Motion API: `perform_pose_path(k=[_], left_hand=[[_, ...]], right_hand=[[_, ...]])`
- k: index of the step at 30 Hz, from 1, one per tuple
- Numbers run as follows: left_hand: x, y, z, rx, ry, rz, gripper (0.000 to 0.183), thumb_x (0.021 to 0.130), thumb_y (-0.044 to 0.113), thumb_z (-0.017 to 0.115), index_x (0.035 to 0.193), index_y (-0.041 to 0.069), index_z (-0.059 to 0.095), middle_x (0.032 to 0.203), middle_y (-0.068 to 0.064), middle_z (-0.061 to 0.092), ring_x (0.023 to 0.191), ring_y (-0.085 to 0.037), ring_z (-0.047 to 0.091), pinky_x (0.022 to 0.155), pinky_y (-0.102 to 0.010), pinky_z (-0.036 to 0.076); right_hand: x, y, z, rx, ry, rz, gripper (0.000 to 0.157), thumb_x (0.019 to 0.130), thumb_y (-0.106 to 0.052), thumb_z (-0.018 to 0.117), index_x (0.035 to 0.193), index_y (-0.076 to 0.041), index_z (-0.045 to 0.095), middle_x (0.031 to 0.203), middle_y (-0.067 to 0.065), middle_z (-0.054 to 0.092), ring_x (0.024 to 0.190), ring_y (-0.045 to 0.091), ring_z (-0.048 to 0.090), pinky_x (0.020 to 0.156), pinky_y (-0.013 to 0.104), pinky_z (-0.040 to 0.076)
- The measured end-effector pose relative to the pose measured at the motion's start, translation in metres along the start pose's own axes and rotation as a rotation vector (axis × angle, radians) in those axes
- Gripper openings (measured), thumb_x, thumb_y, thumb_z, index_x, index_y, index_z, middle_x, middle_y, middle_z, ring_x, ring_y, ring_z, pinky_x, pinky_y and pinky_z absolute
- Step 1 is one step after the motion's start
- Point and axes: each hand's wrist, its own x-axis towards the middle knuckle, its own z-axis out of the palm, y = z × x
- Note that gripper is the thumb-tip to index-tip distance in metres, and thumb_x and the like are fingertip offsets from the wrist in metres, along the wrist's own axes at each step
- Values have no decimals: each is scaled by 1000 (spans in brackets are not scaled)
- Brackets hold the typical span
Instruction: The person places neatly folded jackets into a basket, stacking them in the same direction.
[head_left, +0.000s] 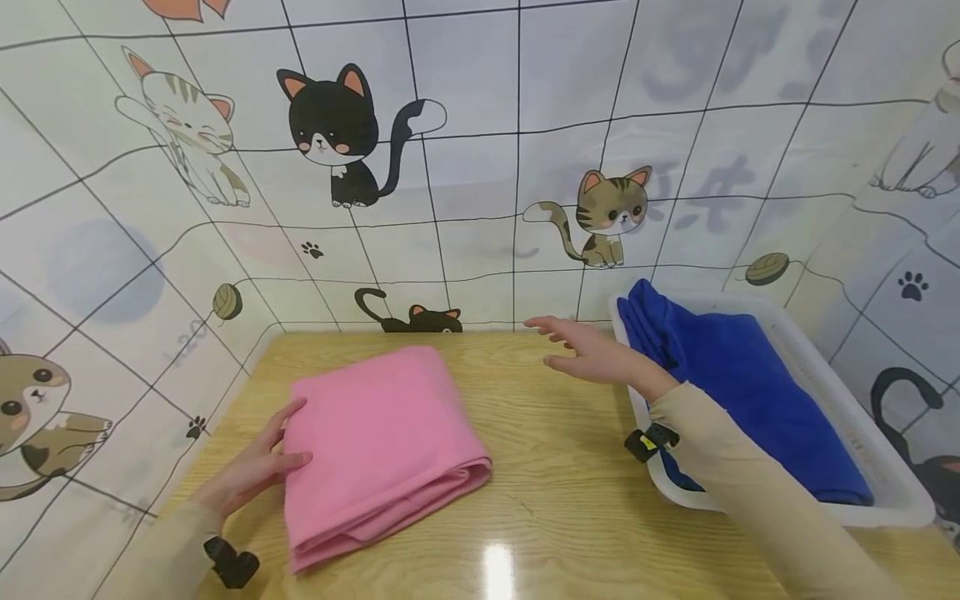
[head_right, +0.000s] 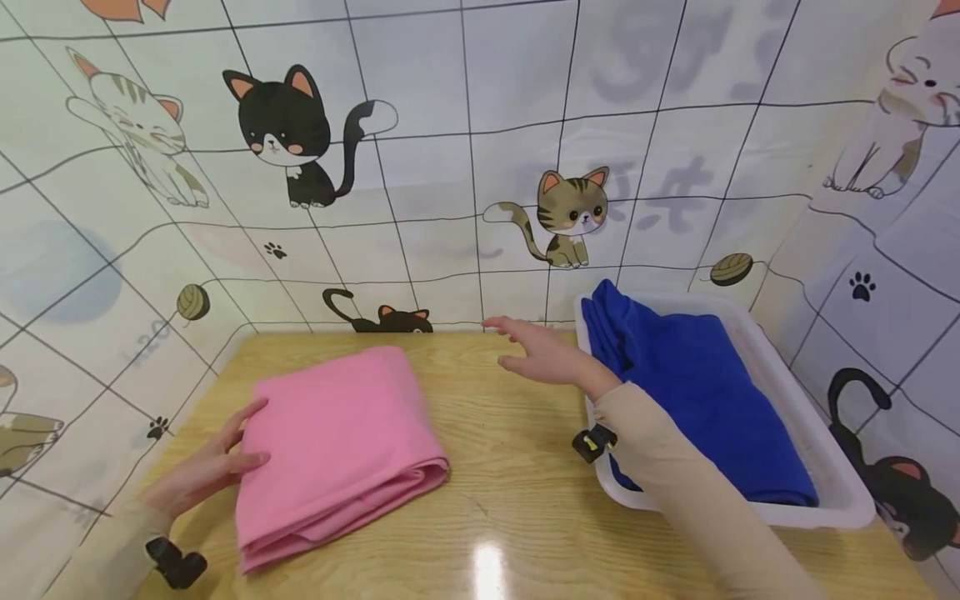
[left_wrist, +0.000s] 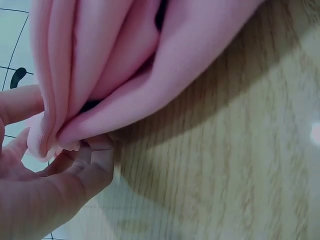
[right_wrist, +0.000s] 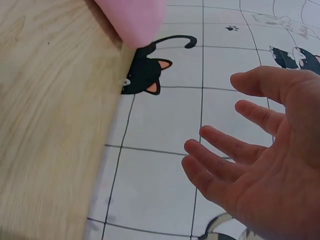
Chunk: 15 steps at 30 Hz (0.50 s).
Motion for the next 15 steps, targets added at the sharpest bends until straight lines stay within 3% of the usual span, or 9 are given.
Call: perform_pose_path(k=[10, 15], left_hand=[[1, 1, 0, 28, -11, -21, 91, 93, 10, 61, 155, 28, -3, 149, -31, -7, 118, -40, 43, 85, -42, 49], [1, 3, 3, 45, -42, -55, 92, 96, 10, 58, 154, 28, -11, 146, -37, -4, 107, -35, 53, 83, -47, 49]], right_hand=[[40, -6, 45, 35, -121, -32, 58, 95, -10, 56, 147, -3, 33, 146, 20, 39, 127, 37, 44, 101, 51, 39], [57, -12, 71, 96, -174, 8, 57, 95, -9, 55, 147, -2, 32, 148, 20, 36, 127, 40, 42, 101, 50, 38]])
